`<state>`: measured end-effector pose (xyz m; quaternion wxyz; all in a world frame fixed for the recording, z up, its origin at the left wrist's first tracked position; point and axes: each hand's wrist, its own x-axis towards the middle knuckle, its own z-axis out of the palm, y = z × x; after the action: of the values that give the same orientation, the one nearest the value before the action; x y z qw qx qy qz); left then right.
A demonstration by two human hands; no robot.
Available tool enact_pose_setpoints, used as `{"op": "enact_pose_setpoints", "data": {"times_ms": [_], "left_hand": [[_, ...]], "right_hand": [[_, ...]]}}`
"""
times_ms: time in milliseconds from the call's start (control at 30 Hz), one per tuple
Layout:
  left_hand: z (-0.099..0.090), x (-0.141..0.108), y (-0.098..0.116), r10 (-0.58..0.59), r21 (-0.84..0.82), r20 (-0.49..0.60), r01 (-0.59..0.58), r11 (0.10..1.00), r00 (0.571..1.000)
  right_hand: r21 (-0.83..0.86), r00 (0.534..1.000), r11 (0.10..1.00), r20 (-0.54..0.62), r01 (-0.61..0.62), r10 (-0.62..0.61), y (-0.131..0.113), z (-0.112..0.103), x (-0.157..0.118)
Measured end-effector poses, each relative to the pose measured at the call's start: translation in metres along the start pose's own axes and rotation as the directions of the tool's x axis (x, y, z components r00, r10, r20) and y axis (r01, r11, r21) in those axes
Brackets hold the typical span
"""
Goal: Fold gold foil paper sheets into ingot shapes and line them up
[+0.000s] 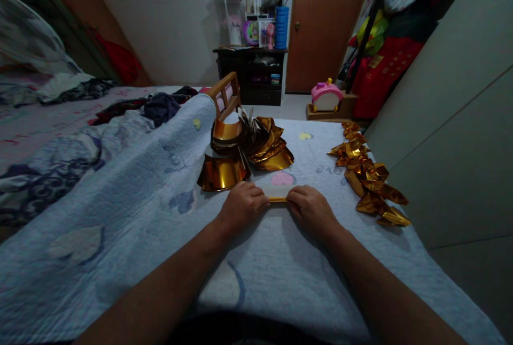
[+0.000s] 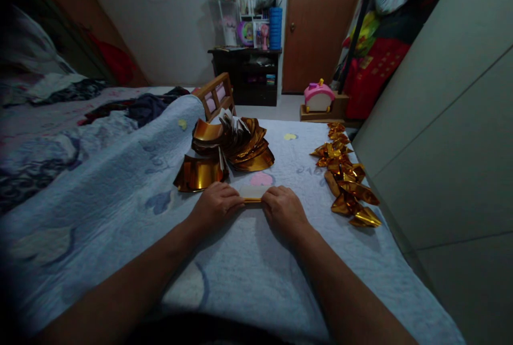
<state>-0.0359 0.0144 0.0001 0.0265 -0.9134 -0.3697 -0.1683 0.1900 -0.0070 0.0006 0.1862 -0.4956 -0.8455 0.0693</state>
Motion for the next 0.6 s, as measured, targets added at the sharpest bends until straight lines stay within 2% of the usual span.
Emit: {"op": "enact_pose_setpoints", "data": {"times_ms": [100,233,300,367,433,500,600], "left_hand": [[-0.008,-0.002,-0.003,-0.019,0.015,-0.032,0.02,1.0,0.999],[-0.015,-0.004,0.002,-0.061,-0.057,-0.188,0.051,0.997,0.98],[-0.014,-0.003,0.009,-0.039,-0.08,-0.21,0.022,0.997,0.977],[-0.009,0.0,0.016,0.002,-0.062,-0.175,-0.013,0.998,0.985],[-0.002,0.003,0.021,-0.014,-0.024,-0.142,0.011,1.0,0.99],[0.003,0.006,0.022,-0.011,0.004,-0.083,0.011,1.0,0.997],[0.007,0.009,0.019,-0.036,-0.017,-0.05,0.035,0.999,0.998]], "right_hand": [[0.024,0.999,0.999,0.007,-0.036,0.036,-0.001,-0.002,0.001],[0.065,0.998,0.996,0.004,-0.058,0.058,-0.001,-0.002,0.002],[0.071,0.999,0.996,-0.004,-0.045,0.045,0.0,-0.001,0.002],[0.062,1.0,0.998,-0.012,-0.028,0.029,-0.001,0.0,0.002],[0.052,1.0,0.999,-0.024,-0.013,0.014,-0.001,0.0,0.002],[0.063,0.999,0.998,-0.044,0.017,-0.014,-0.001,0.0,0.002],[0.096,0.994,0.993,-0.083,0.075,-0.068,0.001,-0.002,0.001]]}}
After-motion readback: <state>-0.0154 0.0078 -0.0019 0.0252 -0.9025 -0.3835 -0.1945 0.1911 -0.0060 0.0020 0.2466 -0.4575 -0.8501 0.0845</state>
